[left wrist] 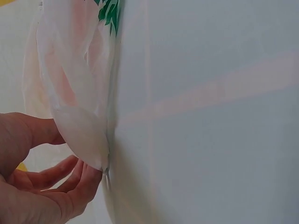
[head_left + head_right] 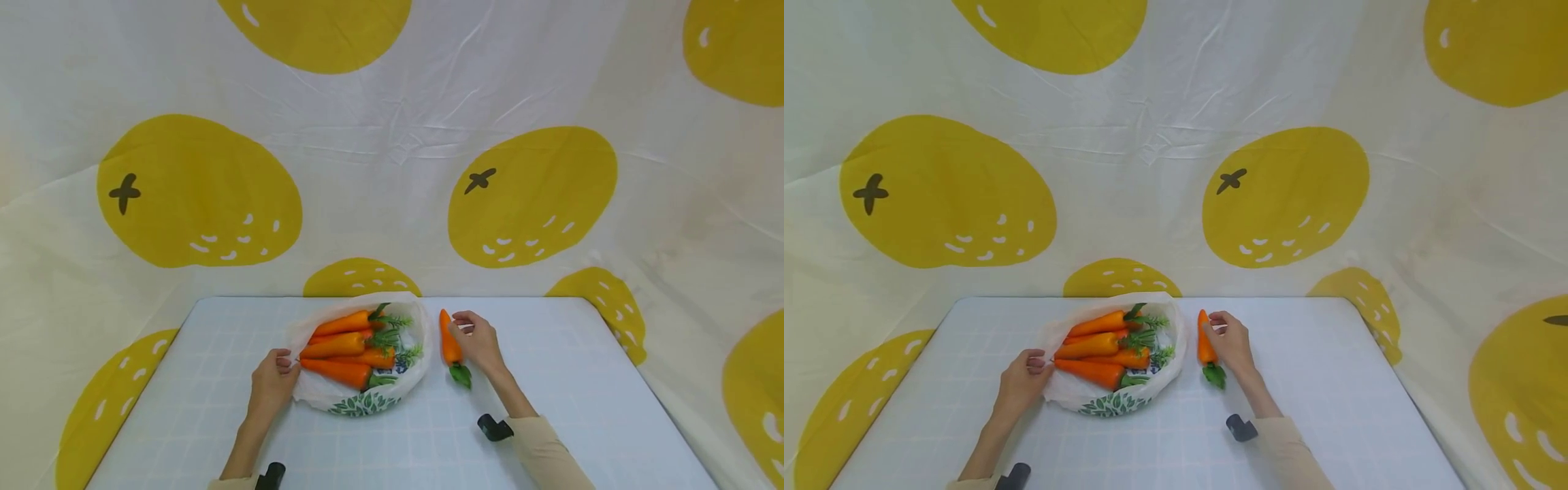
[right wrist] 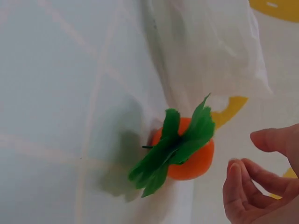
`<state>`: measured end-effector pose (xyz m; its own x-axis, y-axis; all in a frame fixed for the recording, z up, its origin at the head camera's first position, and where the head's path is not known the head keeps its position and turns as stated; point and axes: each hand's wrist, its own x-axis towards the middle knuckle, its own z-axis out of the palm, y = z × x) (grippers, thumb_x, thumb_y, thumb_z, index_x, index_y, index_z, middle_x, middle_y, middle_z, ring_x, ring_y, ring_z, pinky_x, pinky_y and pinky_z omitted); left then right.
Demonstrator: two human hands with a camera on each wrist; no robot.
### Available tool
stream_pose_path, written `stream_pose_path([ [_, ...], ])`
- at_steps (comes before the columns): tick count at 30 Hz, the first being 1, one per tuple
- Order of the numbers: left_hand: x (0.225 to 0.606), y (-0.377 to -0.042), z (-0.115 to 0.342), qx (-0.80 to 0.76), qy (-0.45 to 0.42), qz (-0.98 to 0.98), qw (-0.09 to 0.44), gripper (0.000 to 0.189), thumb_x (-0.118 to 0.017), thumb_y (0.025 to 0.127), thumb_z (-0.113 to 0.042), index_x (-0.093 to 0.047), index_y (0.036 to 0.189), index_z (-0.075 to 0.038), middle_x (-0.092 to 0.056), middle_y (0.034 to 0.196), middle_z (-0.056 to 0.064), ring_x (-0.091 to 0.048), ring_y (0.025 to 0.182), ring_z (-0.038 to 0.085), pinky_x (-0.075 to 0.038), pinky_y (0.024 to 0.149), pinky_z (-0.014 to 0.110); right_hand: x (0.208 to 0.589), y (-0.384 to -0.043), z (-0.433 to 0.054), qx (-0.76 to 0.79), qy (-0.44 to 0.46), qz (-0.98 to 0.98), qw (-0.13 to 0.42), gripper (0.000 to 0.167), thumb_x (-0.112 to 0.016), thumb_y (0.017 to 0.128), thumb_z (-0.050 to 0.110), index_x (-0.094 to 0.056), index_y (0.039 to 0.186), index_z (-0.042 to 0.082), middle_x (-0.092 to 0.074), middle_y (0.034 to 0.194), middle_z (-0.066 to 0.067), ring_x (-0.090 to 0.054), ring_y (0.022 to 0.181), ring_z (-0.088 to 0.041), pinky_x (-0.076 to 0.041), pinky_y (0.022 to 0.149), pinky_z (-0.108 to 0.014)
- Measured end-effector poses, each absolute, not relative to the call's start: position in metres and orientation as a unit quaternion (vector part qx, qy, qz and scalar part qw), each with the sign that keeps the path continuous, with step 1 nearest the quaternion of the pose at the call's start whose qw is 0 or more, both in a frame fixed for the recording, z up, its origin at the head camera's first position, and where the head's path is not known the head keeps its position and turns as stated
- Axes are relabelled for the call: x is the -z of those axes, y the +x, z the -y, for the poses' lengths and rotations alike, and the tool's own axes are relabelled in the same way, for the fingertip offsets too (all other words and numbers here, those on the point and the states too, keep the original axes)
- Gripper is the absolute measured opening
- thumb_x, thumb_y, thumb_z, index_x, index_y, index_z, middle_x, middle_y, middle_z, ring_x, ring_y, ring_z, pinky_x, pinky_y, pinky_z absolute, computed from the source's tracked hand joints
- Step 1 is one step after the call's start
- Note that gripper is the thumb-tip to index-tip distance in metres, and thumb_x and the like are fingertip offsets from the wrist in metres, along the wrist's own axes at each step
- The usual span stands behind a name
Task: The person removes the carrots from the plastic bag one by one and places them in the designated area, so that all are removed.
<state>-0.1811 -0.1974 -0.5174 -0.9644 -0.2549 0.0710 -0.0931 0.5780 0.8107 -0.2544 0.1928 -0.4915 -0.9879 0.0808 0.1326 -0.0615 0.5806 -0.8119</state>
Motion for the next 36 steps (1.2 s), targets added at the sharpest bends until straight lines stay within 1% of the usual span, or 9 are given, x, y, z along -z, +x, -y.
stream_pose_path([
  [3, 0.516, -0.182, 0.197, 0.445, 0.098, 0.885, 0.098, 0.033, -0.068, 0.093, -0.005, -0.059, 0.120, 0.011, -0.067, 0.100, 0.024, -0.067, 0.094, 0.039, -0.055, 0.088, 0.053, 0.485, -0.255, -0.186, -0.467, 0.014, 0.879, 0.098, 0.026, -0.073, 0.095, 0.014, -0.070, 0.116, -0.001, -0.072, 0.107, -0.015, -0.068, 0.094, -0.031, -0.057, 0.088, -0.043],
  [9, 0.513, -0.182, 0.197, 0.438, 0.100, 0.885, 0.124, 0.029, -0.069, 0.093, -0.004, -0.062, 0.117, 0.011, -0.067, 0.098, 0.023, -0.068, 0.092, 0.038, -0.056, 0.085, 0.052, 0.471, -0.253, -0.169, -0.490, 0.047, 0.861, 0.129, 0.025, -0.076, 0.093, 0.014, -0.071, 0.114, 0.000, -0.073, 0.102, -0.012, -0.068, 0.091, -0.030, -0.057, 0.081, -0.031],
  [16, 0.510, -0.184, 0.195, 0.429, 0.110, 0.884, 0.153, 0.025, -0.070, 0.092, -0.005, -0.065, 0.112, 0.009, -0.067, 0.097, 0.024, -0.068, 0.088, 0.038, -0.057, 0.084, 0.053, 0.459, -0.249, -0.147, -0.505, 0.118, 0.841, 0.153, 0.027, -0.075, 0.093, 0.011, -0.070, 0.115, -0.003, -0.073, 0.104, -0.013, -0.068, 0.090, -0.029, -0.058, 0.080, -0.040],
  [22, 0.513, -0.189, 0.195, 0.417, 0.107, 0.887, 0.167, 0.022, -0.073, 0.089, -0.003, -0.067, 0.108, 0.007, -0.069, 0.095, 0.024, -0.069, 0.087, 0.039, -0.056, 0.082, 0.053, 0.455, -0.242, -0.127, -0.511, 0.174, 0.829, 0.147, 0.026, -0.073, 0.093, 0.006, -0.068, 0.117, -0.003, -0.071, 0.107, -0.019, -0.068, 0.091, -0.032, -0.059, 0.079, -0.042],
  [26, 0.513, -0.191, 0.195, 0.416, 0.113, 0.889, 0.157, 0.022, -0.073, 0.089, -0.003, -0.067, 0.108, 0.007, -0.069, 0.094, 0.024, -0.069, 0.087, 0.039, -0.055, 0.082, 0.055, 0.455, -0.238, -0.113, -0.496, 0.206, 0.833, 0.134, 0.026, -0.073, 0.094, 0.006, -0.068, 0.119, 0.000, -0.071, 0.109, -0.019, -0.068, 0.093, -0.030, -0.059, 0.080, -0.045],
  [28, 0.513, -0.191, 0.195, 0.415, 0.119, 0.889, 0.152, 0.022, -0.072, 0.089, -0.004, -0.067, 0.108, 0.007, -0.069, 0.094, 0.023, -0.069, 0.087, 0.039, -0.055, 0.082, 0.055, 0.456, -0.236, -0.106, -0.487, 0.225, 0.834, 0.125, 0.027, -0.072, 0.095, 0.007, -0.067, 0.121, 0.000, -0.070, 0.111, -0.018, -0.068, 0.094, -0.029, -0.059, 0.081, -0.044],
  [30, 0.513, -0.191, 0.195, 0.414, 0.124, 0.890, 0.148, 0.022, -0.072, 0.089, -0.004, -0.067, 0.107, 0.007, -0.070, 0.093, 0.022, -0.069, 0.087, 0.039, -0.055, 0.081, 0.054, 0.457, -0.233, -0.099, -0.485, 0.245, 0.832, 0.114, 0.029, -0.072, 0.096, 0.008, -0.066, 0.123, -0.001, -0.070, 0.112, -0.019, -0.068, 0.095, -0.029, -0.060, 0.081, -0.044],
  [34, 0.512, -0.191, 0.195, 0.415, 0.127, 0.889, 0.147, 0.020, -0.071, 0.090, -0.004, -0.067, 0.106, 0.007, -0.070, 0.090, 0.021, -0.068, 0.086, 0.038, -0.055, 0.080, 0.054, 0.462, -0.230, -0.084, -0.492, 0.282, 0.818, 0.099, 0.030, -0.072, 0.095, 0.005, -0.064, 0.122, -0.004, -0.069, 0.111, -0.021, -0.068, 0.095, -0.032, -0.059, 0.080, -0.048],
  [36, 0.512, -0.190, 0.195, 0.415, 0.124, 0.888, 0.153, 0.019, -0.071, 0.089, -0.004, -0.067, 0.105, 0.007, -0.071, 0.089, 0.021, -0.068, 0.085, 0.038, -0.055, 0.078, 0.054, 0.465, -0.228, -0.077, -0.485, 0.299, 0.815, 0.101, 0.030, -0.073, 0.094, 0.004, -0.064, 0.121, -0.004, -0.068, 0.110, -0.020, -0.068, 0.094, -0.032, -0.060, 0.079, -0.047],
])
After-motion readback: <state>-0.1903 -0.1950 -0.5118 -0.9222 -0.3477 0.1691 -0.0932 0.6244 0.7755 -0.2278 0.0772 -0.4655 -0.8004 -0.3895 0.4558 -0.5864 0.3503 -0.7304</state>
